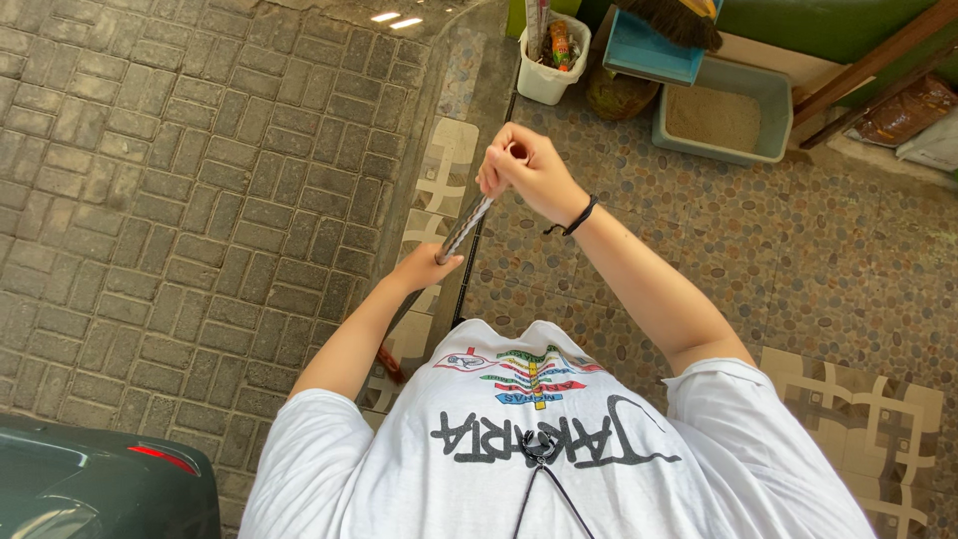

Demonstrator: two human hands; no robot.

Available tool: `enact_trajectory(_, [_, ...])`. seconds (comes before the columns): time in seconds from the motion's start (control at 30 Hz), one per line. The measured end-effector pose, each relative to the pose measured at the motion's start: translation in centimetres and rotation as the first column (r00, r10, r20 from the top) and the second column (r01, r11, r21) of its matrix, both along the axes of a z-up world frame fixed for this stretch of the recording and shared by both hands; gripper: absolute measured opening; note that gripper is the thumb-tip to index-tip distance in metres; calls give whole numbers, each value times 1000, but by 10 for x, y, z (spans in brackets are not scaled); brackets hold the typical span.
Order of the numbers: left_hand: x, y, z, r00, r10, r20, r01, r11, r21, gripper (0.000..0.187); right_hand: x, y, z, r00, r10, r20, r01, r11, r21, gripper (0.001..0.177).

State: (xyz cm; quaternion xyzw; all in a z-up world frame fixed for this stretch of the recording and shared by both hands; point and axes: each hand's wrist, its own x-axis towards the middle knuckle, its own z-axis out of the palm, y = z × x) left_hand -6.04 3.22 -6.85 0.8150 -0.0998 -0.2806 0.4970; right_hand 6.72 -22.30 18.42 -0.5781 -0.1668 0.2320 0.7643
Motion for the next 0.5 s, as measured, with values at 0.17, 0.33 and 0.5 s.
enact_trajectory(0.17, [-3,-1,-7,1000,-9,26,11,996,-85,32,-31,16,-2,994,69,83,-58,990,-128,17])
enact_trajectory(0.33, [18,-9,2,983,-45,181,71,987,-142,24,-55,19,27,932,227,282,-116,925,-362,17])
enact_trajectory(0.5, [40,-5,-36,937,-110,332,140,988,-67,19,-90,37,27,802,387,455,-204,894,-400,16])
